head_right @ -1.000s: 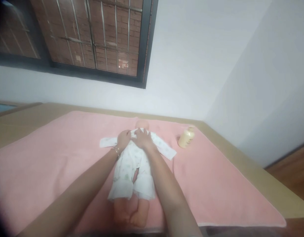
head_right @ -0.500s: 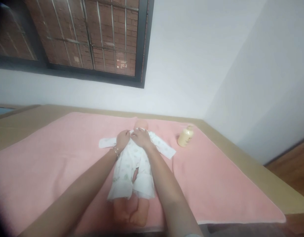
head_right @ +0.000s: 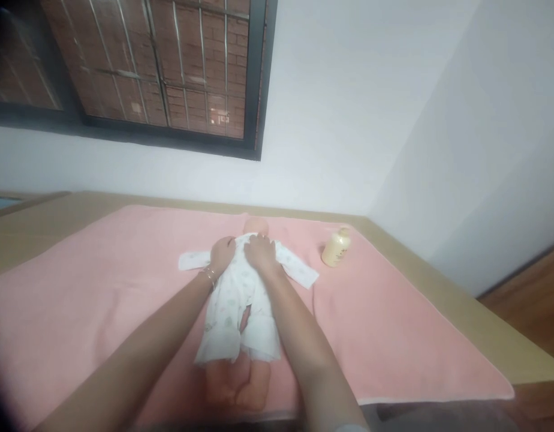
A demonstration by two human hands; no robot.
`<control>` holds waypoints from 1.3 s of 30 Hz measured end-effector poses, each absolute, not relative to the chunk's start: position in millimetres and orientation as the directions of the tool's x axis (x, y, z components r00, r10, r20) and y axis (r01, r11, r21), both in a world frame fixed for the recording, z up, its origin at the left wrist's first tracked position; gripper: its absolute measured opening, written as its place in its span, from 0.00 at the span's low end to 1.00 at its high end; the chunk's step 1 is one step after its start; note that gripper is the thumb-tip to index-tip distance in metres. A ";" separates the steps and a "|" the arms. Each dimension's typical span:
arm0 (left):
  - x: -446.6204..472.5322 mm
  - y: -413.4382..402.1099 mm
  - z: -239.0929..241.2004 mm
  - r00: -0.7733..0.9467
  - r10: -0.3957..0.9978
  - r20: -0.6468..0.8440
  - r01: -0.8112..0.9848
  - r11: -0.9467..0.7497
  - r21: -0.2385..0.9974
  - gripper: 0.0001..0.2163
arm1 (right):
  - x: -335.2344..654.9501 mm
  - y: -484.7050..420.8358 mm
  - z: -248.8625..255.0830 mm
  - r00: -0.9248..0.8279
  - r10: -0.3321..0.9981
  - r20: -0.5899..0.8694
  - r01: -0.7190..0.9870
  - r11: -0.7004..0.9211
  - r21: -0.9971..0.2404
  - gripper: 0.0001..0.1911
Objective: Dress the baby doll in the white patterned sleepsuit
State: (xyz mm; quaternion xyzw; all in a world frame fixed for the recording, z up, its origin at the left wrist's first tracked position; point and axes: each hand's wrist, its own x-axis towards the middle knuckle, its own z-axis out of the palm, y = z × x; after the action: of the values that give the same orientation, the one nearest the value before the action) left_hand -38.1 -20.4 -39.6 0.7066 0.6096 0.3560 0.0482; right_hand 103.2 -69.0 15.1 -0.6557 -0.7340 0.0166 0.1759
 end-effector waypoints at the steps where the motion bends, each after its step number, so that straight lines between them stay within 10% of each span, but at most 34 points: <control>1: -38.2 -20.6 -39.4 0.005 0.896 0.444 0.829 -0.252 0.499 0.15 | 99.2 -72.7 16.3 -0.092 0.967 0.237 0.969 0.141 -0.202 0.20; 7: -38.2 -21.2 -38.6 0.001 0.909 0.416 0.835 -0.230 0.500 0.16 | 96.2 -74.1 18.5 -0.305 0.934 0.184 0.931 0.333 -0.150 0.21; 17: -38.9 -20.8 -40.4 0.009 0.897 0.442 0.825 -0.257 0.504 0.16 | 93.9 -78.4 11.6 -0.164 0.986 0.004 0.970 0.162 -0.180 0.42; 39: -39.1 -19.9 -41.0 0.010 0.897 0.442 0.809 -0.267 0.524 0.17 | 113.4 -57.3 11.4 -0.405 0.906 0.121 0.890 0.421 -0.173 0.33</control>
State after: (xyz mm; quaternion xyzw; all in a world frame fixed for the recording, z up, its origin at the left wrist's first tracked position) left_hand -39.1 -19.9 -41.0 0.7081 0.6024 0.3635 0.0605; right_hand 113.4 -57.3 11.4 -0.5363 -0.8373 0.0406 0.0982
